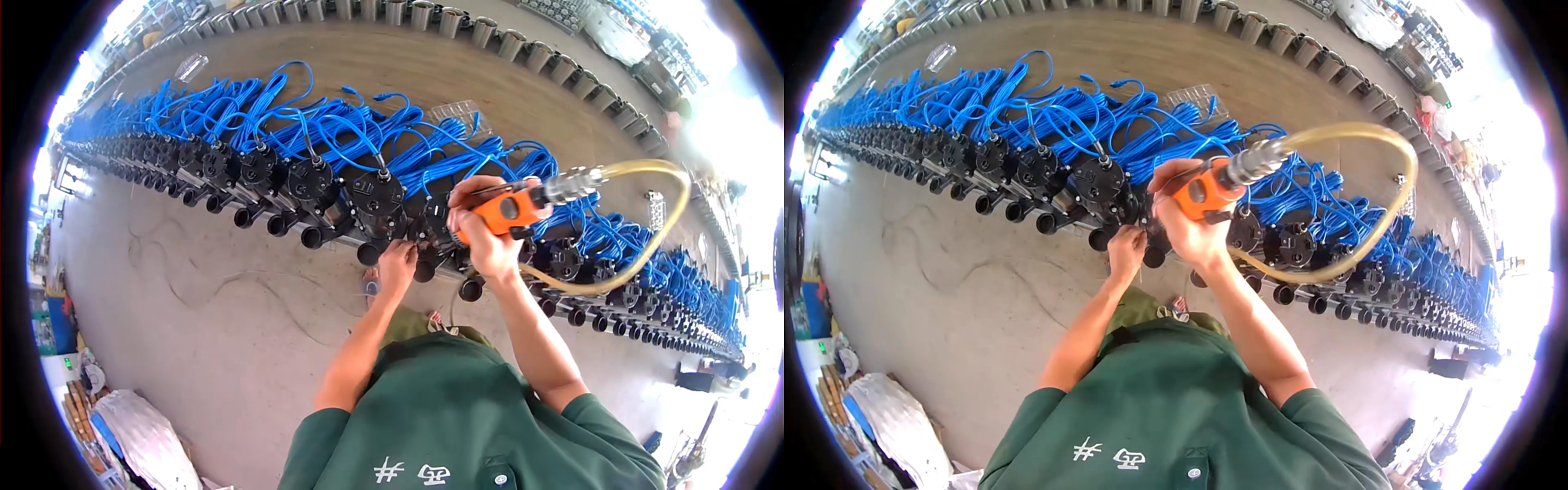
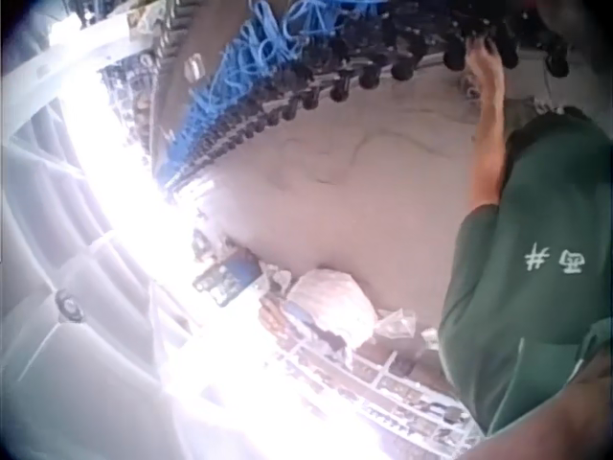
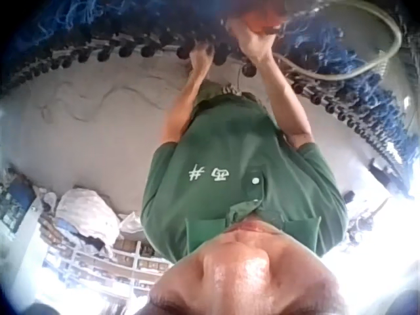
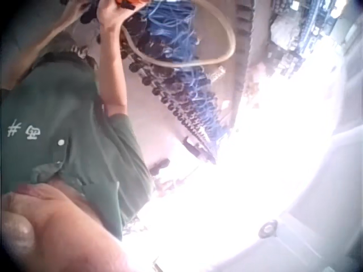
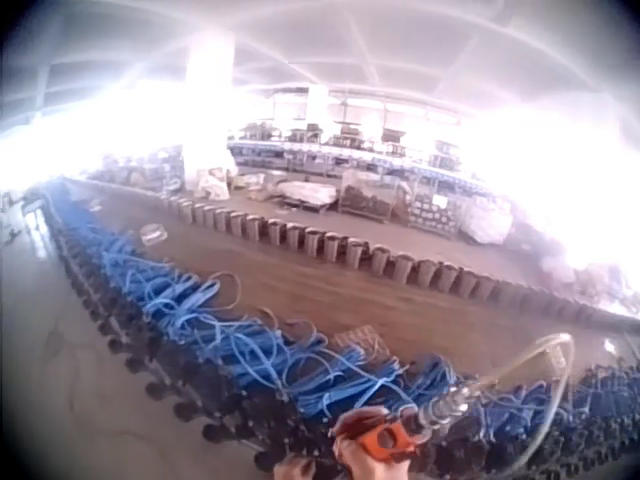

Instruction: The person assembles a row of water pumps by using an air-powered screwdriver to tighten screws on each pump housing.

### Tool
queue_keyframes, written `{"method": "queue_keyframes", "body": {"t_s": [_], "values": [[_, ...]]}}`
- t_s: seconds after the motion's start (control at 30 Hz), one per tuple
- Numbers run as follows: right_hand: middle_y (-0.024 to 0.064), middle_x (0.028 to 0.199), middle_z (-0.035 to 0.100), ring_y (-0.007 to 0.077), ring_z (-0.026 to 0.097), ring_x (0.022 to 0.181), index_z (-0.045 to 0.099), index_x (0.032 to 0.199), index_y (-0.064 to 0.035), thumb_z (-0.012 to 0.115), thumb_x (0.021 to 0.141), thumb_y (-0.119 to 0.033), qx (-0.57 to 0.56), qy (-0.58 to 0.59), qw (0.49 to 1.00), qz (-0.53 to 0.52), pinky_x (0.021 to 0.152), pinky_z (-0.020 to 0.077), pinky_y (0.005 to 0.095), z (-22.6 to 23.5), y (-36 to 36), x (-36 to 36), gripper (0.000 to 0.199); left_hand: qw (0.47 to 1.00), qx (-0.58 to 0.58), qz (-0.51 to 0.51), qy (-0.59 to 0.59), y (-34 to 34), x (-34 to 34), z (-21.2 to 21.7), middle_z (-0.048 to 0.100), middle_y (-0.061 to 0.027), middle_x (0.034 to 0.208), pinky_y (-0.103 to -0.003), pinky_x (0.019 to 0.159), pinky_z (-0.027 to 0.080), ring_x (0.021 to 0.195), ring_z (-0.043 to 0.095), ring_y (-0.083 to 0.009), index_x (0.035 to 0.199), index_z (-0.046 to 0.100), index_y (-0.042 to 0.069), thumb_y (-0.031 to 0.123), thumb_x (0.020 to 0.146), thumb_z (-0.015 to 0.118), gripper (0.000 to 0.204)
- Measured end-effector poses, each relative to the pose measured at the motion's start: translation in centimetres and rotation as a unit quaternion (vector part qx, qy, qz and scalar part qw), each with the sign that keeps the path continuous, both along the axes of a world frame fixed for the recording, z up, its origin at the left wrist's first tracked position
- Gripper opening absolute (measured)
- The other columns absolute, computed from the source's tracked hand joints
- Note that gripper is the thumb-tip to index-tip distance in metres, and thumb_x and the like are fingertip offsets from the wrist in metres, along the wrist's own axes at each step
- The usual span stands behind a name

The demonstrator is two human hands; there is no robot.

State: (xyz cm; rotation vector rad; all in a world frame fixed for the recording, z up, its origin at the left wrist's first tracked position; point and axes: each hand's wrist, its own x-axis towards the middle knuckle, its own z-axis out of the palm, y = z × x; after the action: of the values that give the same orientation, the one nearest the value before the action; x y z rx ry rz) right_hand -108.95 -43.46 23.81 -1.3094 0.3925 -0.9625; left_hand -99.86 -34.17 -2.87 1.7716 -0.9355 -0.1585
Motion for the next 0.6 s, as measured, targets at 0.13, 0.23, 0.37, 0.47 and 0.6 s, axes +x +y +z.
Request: {"method": "queue_keyframes", "body": {"t_s": [0.13,0.23,0.37,0.47,0.6], "values": [[0.0055,0.085,0.067,0.0111,0.063,0.071,0.063,0.096,0.0001,0.064,0.076,0.006,-0.016,0.012,1.0,0.018,0.065,0.0528,0.0261,-4.3,-0.5,2.2,0.021,0.999,-0.014,0.008,-0.028,0.3,-0.1,-0.2,0.07,-0.013,0.09,-0.039,0.066,0.055,0.075,0.069,-0.0342,0.09,0.073,0.002,0.003,0.084,0.071,0.007],[0.0049,0.08,0.067,0.0108,0.063,0.072,0.064,0.089,0.0003,0.064,0.074,0.004,-0.062,0.03,0.996,0.064,0.065,0.0519,0.0263,-5.1,-0.6,3.1,0.015,0.999,-0.009,0.004,-0.04,0.4,0.3,0.1,0.07,-0.0129,0.09,-0.041,0.067,0.055,0.076,0.069,-0.0349,0.09,0.073,0.002,0.003,0.083,0.07,0.007],[0.0056,0.084,0.069,0.0111,0.065,0.077,0.069,0.101,0.0024,0.059,0.076,0.005,-0.114,0.029,0.991,0.069,0.072,0.0538,0.0267,-4.4,-0.4,4.5,0.026,0.999,0.004,-0.023,-0.042,0.5,0.7,-0.5,0.069,-0.0133,0.089,-0.043,0.066,0.054,0.076,0.068,-0.0368,0.091,0.072,0.003,0.004,0.085,0.069,0.007],[0.0061,0.085,0.069,0.0108,0.065,0.078,0.069,0.103,0.0024,0.061,0.075,0.005,-0.113,0.021,0.988,0.103,0.072,0.0539,0.0268,-2.8,0.0,4.2,0.029,0.997,0.035,-0.048,-0.057,1.2,1.5,-0.5,0.068,-0.0132,0.089,-0.043,0.065,0.054,0.074,0.067,-0.0375,0.095,0.072,0.004,0.006,0.087,0.07,0.009],[0.0069,0.091,0.068,0.0111,0.064,0.078,0.066,0.107,0.0013,0.061,0.077,0.006,-0.073,-0.004,0.996,0.045,0.069,0.0524,0.026,1.1,-0.6,2.3,0.03,0.992,0.107,-0.022,-0.057,1.9,1.1,5.0,0.069,-0.0137,0.09,-0.042,0.065,0.055,0.074,0.068,-0.0359,0.097,0.072,0.003,0.006,0.086,0.071,0.012]]}}
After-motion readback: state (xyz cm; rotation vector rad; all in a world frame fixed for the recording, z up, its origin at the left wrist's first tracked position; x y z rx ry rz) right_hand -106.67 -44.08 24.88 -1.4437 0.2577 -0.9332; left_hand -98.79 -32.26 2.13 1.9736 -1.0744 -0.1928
